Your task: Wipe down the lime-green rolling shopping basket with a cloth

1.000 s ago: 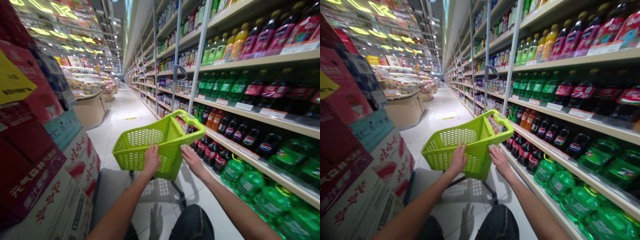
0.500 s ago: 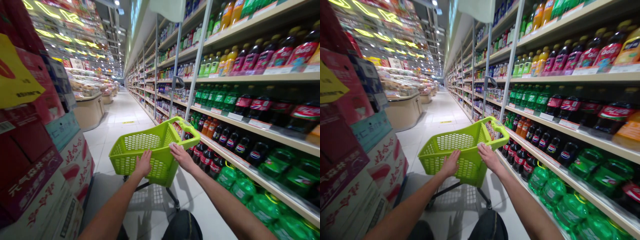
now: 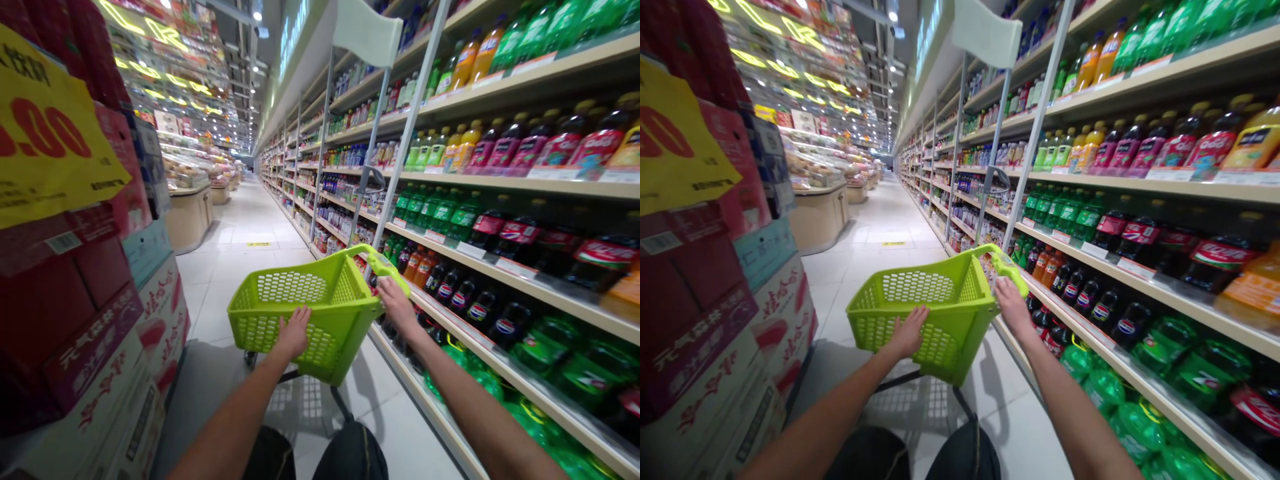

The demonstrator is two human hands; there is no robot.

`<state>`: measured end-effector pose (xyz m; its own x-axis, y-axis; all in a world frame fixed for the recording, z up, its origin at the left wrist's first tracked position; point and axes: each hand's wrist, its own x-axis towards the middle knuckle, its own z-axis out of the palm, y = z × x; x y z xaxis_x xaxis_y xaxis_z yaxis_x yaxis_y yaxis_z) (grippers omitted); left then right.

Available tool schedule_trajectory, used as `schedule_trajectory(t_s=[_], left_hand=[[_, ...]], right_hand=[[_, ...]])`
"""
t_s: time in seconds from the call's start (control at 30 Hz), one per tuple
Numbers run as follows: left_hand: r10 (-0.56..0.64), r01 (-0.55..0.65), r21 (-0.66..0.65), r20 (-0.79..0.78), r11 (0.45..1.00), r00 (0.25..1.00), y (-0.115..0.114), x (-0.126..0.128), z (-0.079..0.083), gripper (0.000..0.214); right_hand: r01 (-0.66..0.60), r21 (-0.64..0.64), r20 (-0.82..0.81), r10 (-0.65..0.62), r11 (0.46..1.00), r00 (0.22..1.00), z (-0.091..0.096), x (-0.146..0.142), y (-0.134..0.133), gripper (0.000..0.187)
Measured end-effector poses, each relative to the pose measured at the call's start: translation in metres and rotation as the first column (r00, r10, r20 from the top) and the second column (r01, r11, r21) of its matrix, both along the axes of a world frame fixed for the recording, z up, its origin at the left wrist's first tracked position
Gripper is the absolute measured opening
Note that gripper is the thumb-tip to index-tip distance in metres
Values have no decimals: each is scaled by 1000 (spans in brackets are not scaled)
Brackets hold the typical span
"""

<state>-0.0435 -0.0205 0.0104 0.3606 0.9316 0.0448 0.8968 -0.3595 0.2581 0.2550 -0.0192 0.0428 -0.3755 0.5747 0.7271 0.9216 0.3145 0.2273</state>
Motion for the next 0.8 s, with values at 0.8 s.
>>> schedule_trajectory(t_s=[0.8], left_hand=[[81,-77,35,-162,996,983,-3,-2,-10,74]], right_hand=[[173,33,-112,-168,984,979,6,15,-25,38]])
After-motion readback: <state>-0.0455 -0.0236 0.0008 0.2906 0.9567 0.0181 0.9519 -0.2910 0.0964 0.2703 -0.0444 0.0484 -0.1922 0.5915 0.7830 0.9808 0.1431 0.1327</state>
